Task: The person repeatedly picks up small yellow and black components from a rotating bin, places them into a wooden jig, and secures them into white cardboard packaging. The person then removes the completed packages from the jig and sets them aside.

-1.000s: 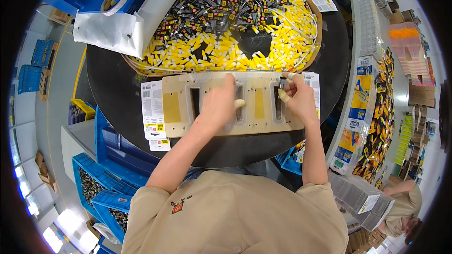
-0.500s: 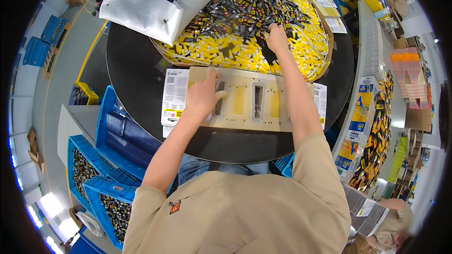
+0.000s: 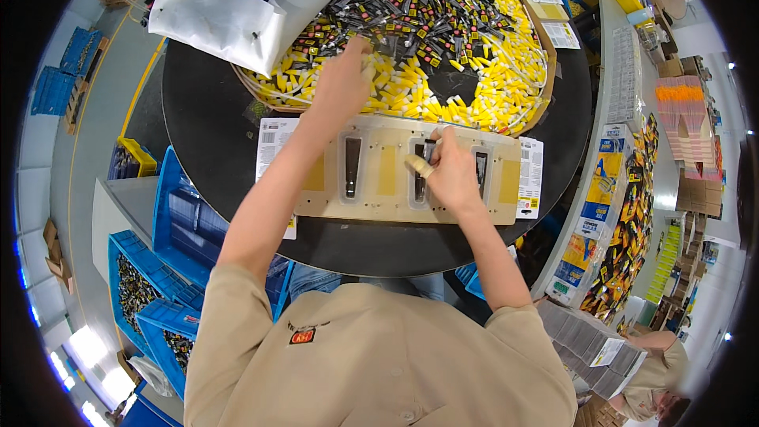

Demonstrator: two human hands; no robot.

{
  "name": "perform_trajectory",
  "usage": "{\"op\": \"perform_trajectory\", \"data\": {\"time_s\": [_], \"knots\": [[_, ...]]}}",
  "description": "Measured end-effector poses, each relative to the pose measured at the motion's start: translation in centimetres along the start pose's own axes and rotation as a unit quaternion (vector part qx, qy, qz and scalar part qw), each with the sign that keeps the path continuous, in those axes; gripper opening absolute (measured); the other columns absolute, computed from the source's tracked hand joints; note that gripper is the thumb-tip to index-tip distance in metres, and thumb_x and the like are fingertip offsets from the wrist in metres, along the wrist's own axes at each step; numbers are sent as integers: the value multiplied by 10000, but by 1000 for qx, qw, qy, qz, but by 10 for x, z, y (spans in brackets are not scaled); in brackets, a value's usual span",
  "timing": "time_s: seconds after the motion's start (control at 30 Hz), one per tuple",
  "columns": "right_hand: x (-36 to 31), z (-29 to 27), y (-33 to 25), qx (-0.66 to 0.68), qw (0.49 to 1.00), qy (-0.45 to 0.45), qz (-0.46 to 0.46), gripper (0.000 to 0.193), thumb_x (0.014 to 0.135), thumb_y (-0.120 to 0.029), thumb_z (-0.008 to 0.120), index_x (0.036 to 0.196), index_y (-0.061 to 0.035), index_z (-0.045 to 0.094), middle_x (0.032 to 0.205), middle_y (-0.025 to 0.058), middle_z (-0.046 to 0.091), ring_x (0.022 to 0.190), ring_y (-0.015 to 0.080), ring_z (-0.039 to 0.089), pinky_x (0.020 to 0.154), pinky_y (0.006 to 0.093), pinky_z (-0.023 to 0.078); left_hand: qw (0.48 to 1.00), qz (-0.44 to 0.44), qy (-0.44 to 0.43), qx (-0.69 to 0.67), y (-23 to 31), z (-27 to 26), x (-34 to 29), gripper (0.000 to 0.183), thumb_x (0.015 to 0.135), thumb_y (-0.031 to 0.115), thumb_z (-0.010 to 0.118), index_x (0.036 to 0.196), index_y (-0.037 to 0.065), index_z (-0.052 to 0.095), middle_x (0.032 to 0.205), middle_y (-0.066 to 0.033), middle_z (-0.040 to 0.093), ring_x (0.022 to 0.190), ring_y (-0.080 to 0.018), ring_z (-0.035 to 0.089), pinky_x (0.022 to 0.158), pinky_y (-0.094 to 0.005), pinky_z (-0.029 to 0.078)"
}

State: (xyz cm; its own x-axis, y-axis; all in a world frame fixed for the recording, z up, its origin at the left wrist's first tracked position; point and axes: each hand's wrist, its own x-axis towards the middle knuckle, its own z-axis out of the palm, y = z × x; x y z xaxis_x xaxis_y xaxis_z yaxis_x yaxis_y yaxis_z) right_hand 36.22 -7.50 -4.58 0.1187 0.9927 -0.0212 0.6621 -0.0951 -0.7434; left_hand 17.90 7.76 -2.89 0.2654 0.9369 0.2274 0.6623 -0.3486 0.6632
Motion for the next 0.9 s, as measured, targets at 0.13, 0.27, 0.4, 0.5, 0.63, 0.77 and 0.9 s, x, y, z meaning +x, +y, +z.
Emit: {"op": "perform_trajectory", "data": {"time_s": [0.13, 0.27, 0.4, 0.5, 0.63, 0.77, 0.9], "knots": [[20, -11, 13, -31, 998, 41, -35, 383, 758, -259, 815, 960, -25, 588, 694, 80, 601, 639, 252, 605, 626, 365, 493, 983, -85, -104, 126, 5, 39, 61, 421, 866, 208, 672, 1167, -1, 466, 926, -195, 681, 888, -355, 675, 776, -439, 533], [75, -37, 50, -110, 983, 126, -69, 312, 767, -228, 786, 963, -41, 631, 795, 109, 655, 732, 286, 636, 681, 395, 502, 969, -96, -171, 151, 4, 58, 86, 474, 843, 188, 676, 1170, -47, 427, 995, -249, 670, 932, -388, 673, 803, -447, 557], [120, -37, 73, -140, 989, -38, -8, 244, 768, -179, 751, 956, -63, 647, 866, 142, 679, 834, 329, 651, 739, 430, 505, 977, -74, -153, 132, 5, 48, 78, 413, 826, 175, 693, 1128, 31, 452, 934, -227, 680, 859, -363, 678, 748, -438, 553], [136, -18, 73, -138, 989, -57, -25, 172, 778, -114, 711, 936, -75, 655, 824, 144, 693, 831, 341, 666, 736, 444, 509, 991, -40, -105, 70, 8, 17, 40, 380, 808, 130, 680, 1115, 49, 470, 865, -202, 682, 809, -339, 680, 706, -429, 534], [135, 0, 55, -53, 998, 4, -42, 161, 805, -134, 713, 935, -61, 652, 768, 154, 672, 727, 314, 665, 666, 406, 508, 988, -16, -152, 11, 12, -27, -37, 367, 796, 122, 677, 1100, 47, 486, 789, -185, 663, 754, -349, 661, 689, -427, 502], [94, -11, 28, 49, 998, 10, -25, 172, 829, -130, 724, 948, -41, 639, 669, 73, 606, 612, 150, 569, 588, 299, 458, 957, -34, -278, 71, 13, -41, -96, 343, 811, 146, 673, 1077, 42, 481, 896, -194, 672, 871, -425, 630, 774, -497, 486], [17, -27, 8, 35, 995, -93, -23, 228, 789, -169, 717, 952, -27, 645, 689, 139, 630, 631, 261, 623, 626, 374, 497, 958, -48, -282, 34, 9, -43, -108, 265, 825, 145, 681, 1016, 31, 537, 921, -196, 677, 891, -412, 633, 779, -474, 491]]}}
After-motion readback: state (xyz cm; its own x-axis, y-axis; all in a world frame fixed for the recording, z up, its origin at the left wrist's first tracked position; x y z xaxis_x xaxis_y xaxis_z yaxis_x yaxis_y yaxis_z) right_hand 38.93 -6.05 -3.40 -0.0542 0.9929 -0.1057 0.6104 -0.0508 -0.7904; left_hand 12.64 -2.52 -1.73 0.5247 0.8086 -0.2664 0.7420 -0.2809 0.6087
